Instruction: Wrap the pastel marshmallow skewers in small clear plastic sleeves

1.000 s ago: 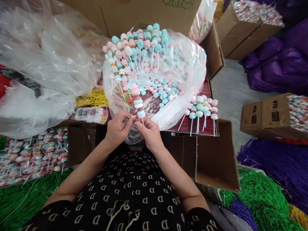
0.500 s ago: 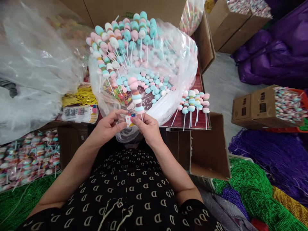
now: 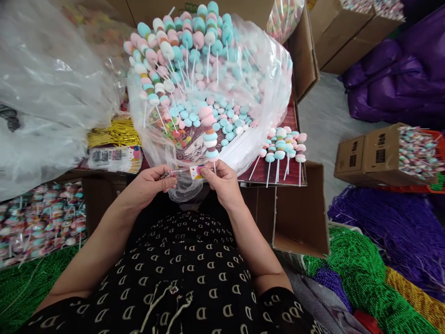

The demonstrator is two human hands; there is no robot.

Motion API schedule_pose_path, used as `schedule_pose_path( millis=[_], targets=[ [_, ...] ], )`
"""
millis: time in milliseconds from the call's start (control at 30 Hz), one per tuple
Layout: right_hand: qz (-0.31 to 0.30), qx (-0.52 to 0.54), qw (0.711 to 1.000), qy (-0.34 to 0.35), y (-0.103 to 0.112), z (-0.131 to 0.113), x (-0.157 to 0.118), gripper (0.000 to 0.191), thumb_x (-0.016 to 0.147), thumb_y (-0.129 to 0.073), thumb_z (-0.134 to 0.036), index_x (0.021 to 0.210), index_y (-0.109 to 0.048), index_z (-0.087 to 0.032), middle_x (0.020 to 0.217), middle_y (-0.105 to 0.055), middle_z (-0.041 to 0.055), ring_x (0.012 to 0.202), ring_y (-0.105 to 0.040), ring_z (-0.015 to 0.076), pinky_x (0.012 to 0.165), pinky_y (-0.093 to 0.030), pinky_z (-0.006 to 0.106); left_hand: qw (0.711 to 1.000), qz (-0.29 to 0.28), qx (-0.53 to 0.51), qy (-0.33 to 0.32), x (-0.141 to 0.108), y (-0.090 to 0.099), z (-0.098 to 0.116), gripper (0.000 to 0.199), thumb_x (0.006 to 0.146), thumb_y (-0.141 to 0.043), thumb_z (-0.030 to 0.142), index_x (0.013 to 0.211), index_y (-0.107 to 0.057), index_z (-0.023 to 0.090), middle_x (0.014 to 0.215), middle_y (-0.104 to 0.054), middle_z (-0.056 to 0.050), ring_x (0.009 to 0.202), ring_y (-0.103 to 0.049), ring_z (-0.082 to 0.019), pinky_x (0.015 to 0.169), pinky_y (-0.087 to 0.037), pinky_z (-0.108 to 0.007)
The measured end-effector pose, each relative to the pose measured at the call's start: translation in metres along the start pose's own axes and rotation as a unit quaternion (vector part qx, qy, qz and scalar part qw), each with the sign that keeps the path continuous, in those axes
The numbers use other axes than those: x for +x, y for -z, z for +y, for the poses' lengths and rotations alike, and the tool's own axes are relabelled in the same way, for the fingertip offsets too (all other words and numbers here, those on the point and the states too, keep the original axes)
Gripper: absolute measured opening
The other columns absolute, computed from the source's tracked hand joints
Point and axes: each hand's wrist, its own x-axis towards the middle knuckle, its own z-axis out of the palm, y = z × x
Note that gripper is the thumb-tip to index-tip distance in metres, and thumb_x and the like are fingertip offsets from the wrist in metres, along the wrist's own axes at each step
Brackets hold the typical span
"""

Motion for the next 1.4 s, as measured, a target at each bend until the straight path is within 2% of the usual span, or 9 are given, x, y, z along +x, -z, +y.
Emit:
schedule_pose_path(
  millis=[133, 333, 467, 767, 900, 967, 1033, 1133, 1400],
  targets=[
    [-0.019, 0.019, 0.999, -0.022, -0.005, 0.0, 0.001, 0.045, 0.064, -0.093, -0.053, 0.078, -0.064, -0.022, 0.054, -0.045, -0.0106, 0.045, -0.02, 0.0041, 0.043, -0.013, 0.023, 0.999, 0.01, 0.022, -0.035, 0.002, -0.006, 0.008, 0.037, 0.074, -0.087, 0.049, 0.079, -0.065, 0.019, 0.072, -0.063, 0.003, 0.066, -0.053, -0.012, 0.064, -0.045, -0.026],
    [0.011, 0.0, 1.0, -0.014, -0.007, 0.008, 0.001, 0.048, 0.061, -0.092, -0.057, 0.068, -0.062, -0.021, 0.051, -0.043, -0.0093, 0.047, -0.025, 0.005, 0.045, -0.019, 0.023, 1.0, -0.011, -0.02, -0.003, 0.002, -0.012, 0.012, 0.045, 0.07, -0.088, 0.057, 0.079, -0.066, 0.019, 0.072, -0.068, 0.0, 0.066, -0.059, -0.013, 0.064, -0.05, -0.027],
    [0.017, -0.018, 1.0, 0.002, -0.003, 0.013, -0.001, 0.049, 0.064, -0.09, -0.062, 0.068, -0.063, -0.021, 0.054, -0.048, -0.0075, 0.049, -0.029, 0.0058, 0.046, -0.021, 0.024, 0.998, 0.024, -0.057, 0.011, 0.002, -0.01, 0.004, 0.045, 0.065, -0.091, 0.057, 0.075, -0.067, 0.02, 0.08, -0.073, -0.004, 0.068, -0.063, -0.016, 0.065, -0.054, -0.03],
    [0.012, 0.025, 0.999, -0.02, -0.006, 0.011, 0.002, 0.048, 0.059, -0.095, -0.056, 0.07, -0.064, -0.021, 0.053, -0.046, -0.0096, 0.046, -0.024, 0.0043, 0.043, -0.016, 0.023, 0.978, 0.038, 0.175, -0.103, 0.0, -0.012, 0.009, 0.04, 0.093, -0.066, 0.054, 0.073, -0.064, 0.02, 0.067, -0.063, 0.001, 0.066, -0.056, -0.014, 0.067, -0.046, -0.028],
    [0.046, 0.023, 0.999, 0.004, -0.007, 0.014, 0.003, 0.051, 0.061, -0.093, -0.058, 0.063, -0.059, -0.02, 0.051, -0.044, -0.0088, 0.047, -0.025, 0.0046, 0.044, -0.018, 0.023, 0.987, 0.087, 0.12, -0.064, 0.002, -0.014, 0.002, 0.05, 0.092, -0.063, 0.064, 0.068, -0.057, 0.021, 0.059, -0.053, 0.003, 0.054, -0.045, -0.012, 0.053, -0.039, -0.026],
    [0.059, 0.023, 0.998, 0.017, -0.006, 0.015, 0.003, 0.052, 0.062, -0.092, -0.061, 0.062, -0.059, -0.02, 0.052, -0.045, -0.0081, 0.047, -0.025, 0.0047, 0.044, -0.02, 0.023, 0.998, 0.05, 0.04, -0.01, 0.003, -0.012, -0.001, 0.05, 0.086, -0.067, 0.069, 0.075, -0.061, 0.021, 0.059, -0.054, 0.004, 0.046, -0.041, -0.01, 0.045, -0.034, -0.025],
    [0.069, 0.021, 0.997, 0.03, -0.006, 0.016, 0.004, 0.052, 0.064, -0.09, -0.063, 0.063, -0.061, -0.02, 0.053, -0.047, -0.0074, 0.047, -0.026, 0.005, 0.045, -0.022, 0.023, 0.998, -0.035, -0.011, 0.046, 0.003, -0.01, -0.002, 0.049, 0.078, -0.077, 0.067, 0.088, -0.066, 0.021, 0.062, -0.059, 0.003, 0.043, -0.043, -0.009, 0.041, -0.03, -0.025],
    [0.072, 0.001, 0.996, 0.05, -0.005, 0.017, 0.004, 0.05, 0.067, -0.088, -0.064, 0.064, -0.063, -0.02, 0.055, -0.047, -0.0067, 0.049, -0.029, 0.0059, 0.046, -0.025, 0.023, 0.991, -0.103, -0.001, 0.081, 0.002, -0.008, 0.002, 0.048, 0.07, -0.087, 0.057, 0.092, -0.069, 0.019, 0.061, -0.062, 0.002, 0.047, -0.05, -0.01, 0.044, -0.034, -0.023],
    [0.019, 0.018, 0.999, -0.028, -0.006, 0.017, 0.004, 0.049, 0.062, -0.091, -0.06, 0.071, -0.064, -0.02, 0.055, -0.045, -0.0091, 0.047, -0.024, 0.0044, 0.042, -0.019, 0.023, 0.998, 0.008, 0.055, 0.005, 0.003, -0.011, 0.002, 0.052, 0.085, -0.07, 0.066, 0.068, -0.061, 0.017, 0.057, -0.059, 0.001, 0.048, -0.044, -0.008, 0.048, -0.034, -0.022]
  ],
)
